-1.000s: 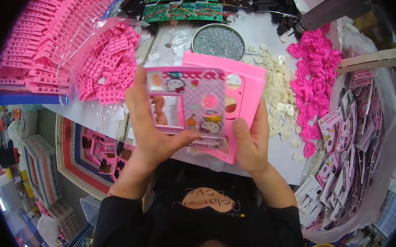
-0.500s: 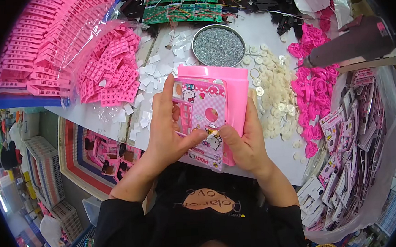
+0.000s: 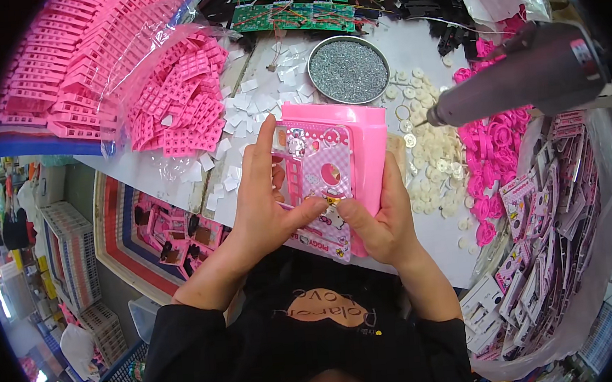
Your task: Assembling the internal electronic components and outer shell of a toy piggy bank using an electric screwdriver.
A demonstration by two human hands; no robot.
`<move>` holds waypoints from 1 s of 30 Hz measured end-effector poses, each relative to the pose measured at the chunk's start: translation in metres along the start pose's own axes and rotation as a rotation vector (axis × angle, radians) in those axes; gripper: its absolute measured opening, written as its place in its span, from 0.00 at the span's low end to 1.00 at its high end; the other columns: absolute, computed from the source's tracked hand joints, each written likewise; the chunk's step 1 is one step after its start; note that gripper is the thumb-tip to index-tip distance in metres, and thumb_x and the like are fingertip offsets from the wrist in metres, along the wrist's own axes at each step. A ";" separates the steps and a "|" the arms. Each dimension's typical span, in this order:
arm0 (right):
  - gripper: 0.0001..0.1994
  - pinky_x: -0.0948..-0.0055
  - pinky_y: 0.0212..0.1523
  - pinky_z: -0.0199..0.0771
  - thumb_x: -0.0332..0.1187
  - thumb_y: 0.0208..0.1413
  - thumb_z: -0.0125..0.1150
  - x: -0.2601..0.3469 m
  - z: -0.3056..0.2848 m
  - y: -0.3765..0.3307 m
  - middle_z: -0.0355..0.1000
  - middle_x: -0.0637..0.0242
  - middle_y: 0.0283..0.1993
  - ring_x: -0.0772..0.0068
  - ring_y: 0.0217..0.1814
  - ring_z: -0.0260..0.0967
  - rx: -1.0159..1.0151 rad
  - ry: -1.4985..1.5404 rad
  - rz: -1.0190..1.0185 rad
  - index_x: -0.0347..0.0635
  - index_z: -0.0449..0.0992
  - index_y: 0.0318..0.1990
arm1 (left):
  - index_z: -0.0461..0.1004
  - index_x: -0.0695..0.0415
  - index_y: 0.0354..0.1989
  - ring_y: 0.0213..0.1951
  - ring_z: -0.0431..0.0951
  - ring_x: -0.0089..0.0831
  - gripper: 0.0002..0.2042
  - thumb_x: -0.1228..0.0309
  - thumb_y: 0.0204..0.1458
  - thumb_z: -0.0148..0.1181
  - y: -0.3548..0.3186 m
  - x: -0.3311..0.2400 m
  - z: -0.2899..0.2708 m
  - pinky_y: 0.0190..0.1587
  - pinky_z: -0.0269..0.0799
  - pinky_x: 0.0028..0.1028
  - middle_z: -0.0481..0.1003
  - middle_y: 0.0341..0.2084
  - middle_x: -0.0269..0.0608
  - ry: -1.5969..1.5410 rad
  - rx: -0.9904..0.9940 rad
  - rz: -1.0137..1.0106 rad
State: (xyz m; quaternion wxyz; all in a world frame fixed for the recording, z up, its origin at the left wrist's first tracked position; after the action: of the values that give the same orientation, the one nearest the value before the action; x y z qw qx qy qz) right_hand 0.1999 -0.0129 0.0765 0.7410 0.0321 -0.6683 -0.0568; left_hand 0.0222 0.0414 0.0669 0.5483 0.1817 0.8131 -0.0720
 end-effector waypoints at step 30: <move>0.42 0.68 0.58 0.77 0.15 0.54 0.64 -0.007 -0.019 -0.033 0.67 0.55 0.66 0.67 0.62 0.72 0.142 0.403 0.347 0.34 0.49 0.74 | 0.74 0.65 0.50 0.35 0.75 0.13 0.15 0.64 0.71 0.47 0.042 0.016 -0.009 0.38 0.72 0.18 0.79 0.36 0.33 -0.633 -0.157 -0.071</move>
State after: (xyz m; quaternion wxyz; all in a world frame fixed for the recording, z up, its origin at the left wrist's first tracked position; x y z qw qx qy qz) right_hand 0.2167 -0.0454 0.0635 0.8535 -0.0204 -0.5052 0.1257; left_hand 0.0250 0.0859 0.0593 0.7833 0.0788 0.6113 -0.0811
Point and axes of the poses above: each hand's wrist, its own y-axis towards the middle knuckle, its own z-axis out of the palm, x = y × z, the point moved 4 cm from there along y, towards the middle knuckle
